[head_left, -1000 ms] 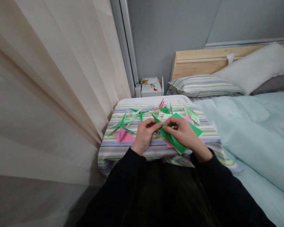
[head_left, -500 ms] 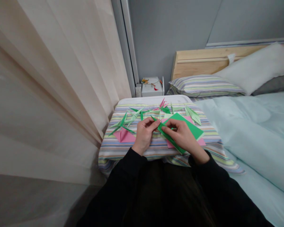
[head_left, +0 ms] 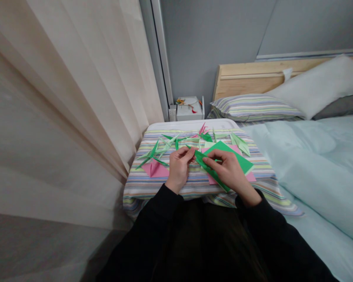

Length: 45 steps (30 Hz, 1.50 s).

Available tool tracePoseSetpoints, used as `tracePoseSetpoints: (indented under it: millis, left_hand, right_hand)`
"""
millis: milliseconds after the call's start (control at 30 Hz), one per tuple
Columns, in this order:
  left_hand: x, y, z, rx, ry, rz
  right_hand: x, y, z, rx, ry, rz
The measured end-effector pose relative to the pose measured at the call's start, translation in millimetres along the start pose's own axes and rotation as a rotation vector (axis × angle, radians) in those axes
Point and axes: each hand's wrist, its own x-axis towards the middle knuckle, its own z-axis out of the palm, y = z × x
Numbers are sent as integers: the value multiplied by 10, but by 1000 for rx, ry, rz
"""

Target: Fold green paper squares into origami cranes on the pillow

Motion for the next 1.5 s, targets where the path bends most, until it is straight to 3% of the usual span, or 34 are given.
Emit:
tracePoseSetpoints:
  millis: [233,500,700,1000,1100,1167,1233,1500]
  left_hand:
    - [0,-49,-44,186,-160,-50]
    - [27,-48,-14,78,1,-13]
    - [23,-24,3,14,35,-46]
    - [-25,3,-6,223,-279,-97]
    - [-19,-19,-6,224,-258,-77]
    - [-12,-27,-12,221,-219,-46]
    - [-4,-29,-19,229,-222,-35]
    - [25,-56,-29,302,-286,-119]
  right_hand:
    - [34,-48,-61,-15,53,1]
    - [-15,13,-67,129,86,107]
    - [-61,48,-167,244,127,183]
    - [157,30,-265,518,378,232]
    - [168,8,-138,508,347,201]
    - [155,14,-46,438,233,176]
    - [141,34,9,330,200,142]
    - [222,81,-140,237,114,192]
